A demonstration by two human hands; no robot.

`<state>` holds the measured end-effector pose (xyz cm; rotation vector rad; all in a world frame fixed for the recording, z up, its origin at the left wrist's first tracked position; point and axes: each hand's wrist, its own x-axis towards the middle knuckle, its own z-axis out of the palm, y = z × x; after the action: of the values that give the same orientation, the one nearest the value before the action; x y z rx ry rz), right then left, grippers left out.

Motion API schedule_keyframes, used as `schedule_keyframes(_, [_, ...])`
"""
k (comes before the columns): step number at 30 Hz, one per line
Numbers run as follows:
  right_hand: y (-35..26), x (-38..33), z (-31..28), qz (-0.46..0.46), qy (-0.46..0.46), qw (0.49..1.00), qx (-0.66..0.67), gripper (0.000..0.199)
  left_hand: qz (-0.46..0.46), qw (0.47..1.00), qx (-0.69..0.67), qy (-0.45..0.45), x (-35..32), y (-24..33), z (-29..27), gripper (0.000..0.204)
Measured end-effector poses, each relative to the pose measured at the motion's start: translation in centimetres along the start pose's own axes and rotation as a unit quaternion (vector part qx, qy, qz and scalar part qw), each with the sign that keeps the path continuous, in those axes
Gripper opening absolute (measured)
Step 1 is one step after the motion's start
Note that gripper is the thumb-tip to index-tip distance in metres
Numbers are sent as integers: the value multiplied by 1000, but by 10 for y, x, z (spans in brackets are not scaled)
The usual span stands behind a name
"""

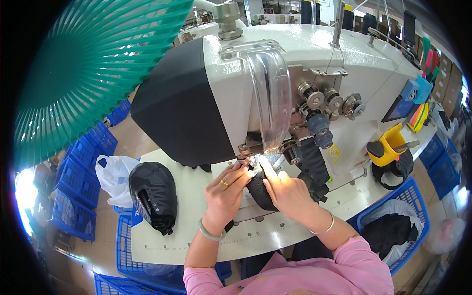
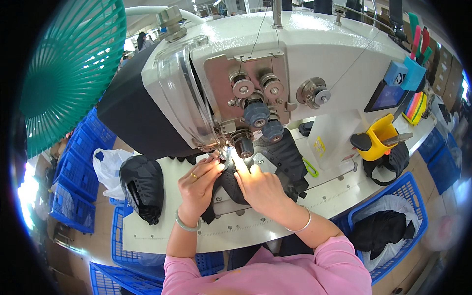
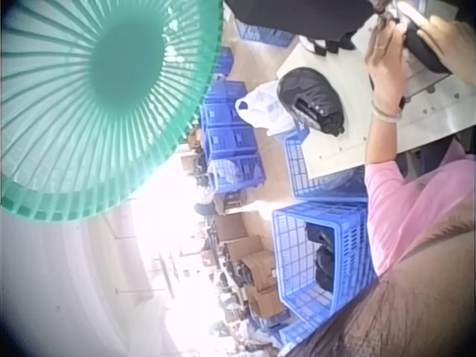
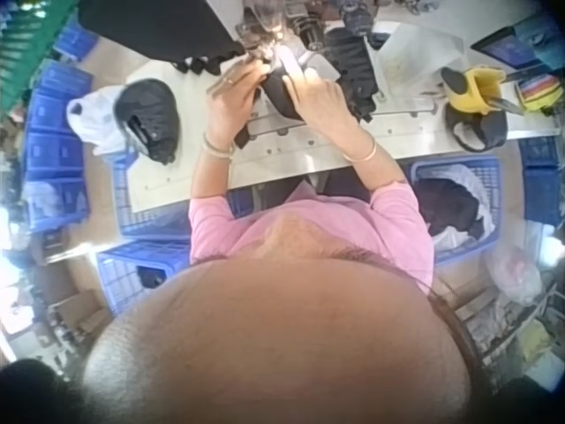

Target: Stitch together black leather shoe components using an industrial sewing machine.

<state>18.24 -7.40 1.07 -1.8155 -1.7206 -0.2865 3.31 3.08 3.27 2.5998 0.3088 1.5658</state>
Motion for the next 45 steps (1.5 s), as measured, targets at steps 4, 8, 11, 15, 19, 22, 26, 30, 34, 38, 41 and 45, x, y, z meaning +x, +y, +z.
schedule_keyframes(4, [1,4,0,-2,5,1000,1,52,9,1000,-3,-4,3,-3,1,22])
schedule_keyframes(8, [16,13,-1,-25,8,999,25,49,13,1000,24,-12,6,0,3,23])
schedule_keyframes(11, [18,16,-1,-16,4,999,49,43,17,999,31,-1,6,-3,4,22])
schedule_keyframes(15, [32,28,-3,4,23,1000,19,22,37,999,38,2,12,-7,4,19])
schedule_keyframes(19, [26,35,-5,-106,61,992,7,8,-11,999,-31,-17,12,-10,1,19])
schedule_keyframes(22, [29,37,-5,-136,30,990,-27,5,-12,999,-24,-32,16,-9,-1,18])
schedule_keyframes(26, [34,47,-4,-146,40,988,-27,5,24,999,14,-36,18,-5,-3,17])
schedule_keyframes(30, [43,56,-5,-155,19,988,-23,8,61,994,78,-43,14,-5,0,17])
schedule_keyframes(34, [53,66,1,-112,-12,990,86,19,84,992,87,-26,18,-5,0,16])
schedule_keyframes(38, [72,69,24,-139,-49,988,43,4,47,997,52,-28,23,-8,-1,18])
schedule_keyframes(41, [56,69,9,-179,7,984,11,4,-7,999,10,-38,15,-16,1,23])
schedule_keyframes(45, [33,43,-3,-132,98,980,-115,14,-91,990,-107,-23,-2,-19,2,32])
